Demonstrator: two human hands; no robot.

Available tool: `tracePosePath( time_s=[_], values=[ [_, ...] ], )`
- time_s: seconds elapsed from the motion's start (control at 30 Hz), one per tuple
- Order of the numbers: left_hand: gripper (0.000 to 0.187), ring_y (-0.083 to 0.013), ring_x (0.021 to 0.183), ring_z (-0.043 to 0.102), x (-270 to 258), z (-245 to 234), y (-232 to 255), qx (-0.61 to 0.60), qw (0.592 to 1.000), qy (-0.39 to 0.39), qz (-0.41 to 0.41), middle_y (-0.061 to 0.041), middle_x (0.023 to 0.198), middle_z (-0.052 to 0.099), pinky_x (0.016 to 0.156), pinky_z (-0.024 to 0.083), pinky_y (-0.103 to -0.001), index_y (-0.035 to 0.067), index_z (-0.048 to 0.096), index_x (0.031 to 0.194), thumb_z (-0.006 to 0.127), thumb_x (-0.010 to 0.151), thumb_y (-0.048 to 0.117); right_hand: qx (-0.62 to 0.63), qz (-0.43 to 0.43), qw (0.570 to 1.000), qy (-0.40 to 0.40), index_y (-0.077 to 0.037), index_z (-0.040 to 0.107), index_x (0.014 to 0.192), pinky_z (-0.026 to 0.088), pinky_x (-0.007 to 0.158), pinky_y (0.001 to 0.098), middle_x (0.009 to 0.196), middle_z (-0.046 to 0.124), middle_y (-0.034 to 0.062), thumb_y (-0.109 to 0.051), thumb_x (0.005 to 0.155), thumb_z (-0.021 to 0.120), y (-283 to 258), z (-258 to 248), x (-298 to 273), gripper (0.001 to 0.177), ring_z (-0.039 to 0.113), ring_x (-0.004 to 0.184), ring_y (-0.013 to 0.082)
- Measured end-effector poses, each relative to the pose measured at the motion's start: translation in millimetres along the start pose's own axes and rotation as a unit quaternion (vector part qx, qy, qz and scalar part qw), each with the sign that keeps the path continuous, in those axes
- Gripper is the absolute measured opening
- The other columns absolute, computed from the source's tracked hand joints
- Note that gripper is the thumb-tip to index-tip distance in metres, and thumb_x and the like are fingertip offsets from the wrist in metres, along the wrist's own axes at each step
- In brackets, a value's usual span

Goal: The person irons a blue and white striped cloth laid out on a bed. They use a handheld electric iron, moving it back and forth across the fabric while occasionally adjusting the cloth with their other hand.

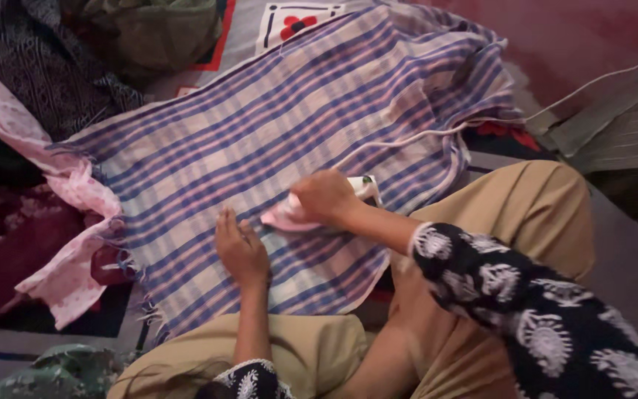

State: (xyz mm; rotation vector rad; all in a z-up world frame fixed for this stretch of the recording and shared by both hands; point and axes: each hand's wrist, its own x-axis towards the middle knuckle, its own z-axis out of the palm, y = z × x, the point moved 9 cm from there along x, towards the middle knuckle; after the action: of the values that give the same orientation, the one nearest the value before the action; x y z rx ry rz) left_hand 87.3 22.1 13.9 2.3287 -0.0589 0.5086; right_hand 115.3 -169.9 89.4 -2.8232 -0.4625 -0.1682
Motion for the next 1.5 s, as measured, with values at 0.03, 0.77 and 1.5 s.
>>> tracePosePath(
  time_s=[0.03,0.77,1.5],
  values=[
    [0.046,-0.0443,0.135,0.053,0.1,-0.6,-1.0,-0.009,1.0,0.0,-0.001,-0.027,0.143,0.06,0.115,0.038,-0.05,-0.007,0.06,0.137,0.048,0.104,0.021,-0.013,0.024,1.0,0.008,-0.012,0.074,0.073,0.055,0.057,0.0459,0.07,0.072,0.013,-0.062,0.079,0.074,0.4,2.1,9.6,0.05,0.073,0.065,0.0324],
    [0.046,-0.0452,0.136,0.053,-3.8,-2.5,-2.7,-0.024,0.999,0.022,0.02,-0.027,0.141,0.061,0.117,0.038,-0.05,-0.008,0.062,0.135,0.042,0.11,0.025,-0.041,-0.301,0.931,-0.204,-0.013,0.069,0.068,0.054,0.06,0.0454,0.066,0.069,0.0122,-0.048,0.066,0.077,-68.8,-4.0,-99.3,0.035,0.072,0.068,0.0335],
    [0.046,-0.0454,0.135,0.053,-2.8,-1.6,2.2,-0.024,1.0,0.004,0.003,-0.028,0.14,0.061,0.115,0.038,-0.051,-0.008,0.062,0.135,0.044,0.109,0.024,-0.003,0.101,0.991,0.087,-0.012,0.071,0.068,0.056,0.059,0.0464,0.068,0.071,0.0145,-0.06,0.076,0.074,-10.7,17.5,11.3,0.049,0.073,0.065,0.0336]
  ],
)
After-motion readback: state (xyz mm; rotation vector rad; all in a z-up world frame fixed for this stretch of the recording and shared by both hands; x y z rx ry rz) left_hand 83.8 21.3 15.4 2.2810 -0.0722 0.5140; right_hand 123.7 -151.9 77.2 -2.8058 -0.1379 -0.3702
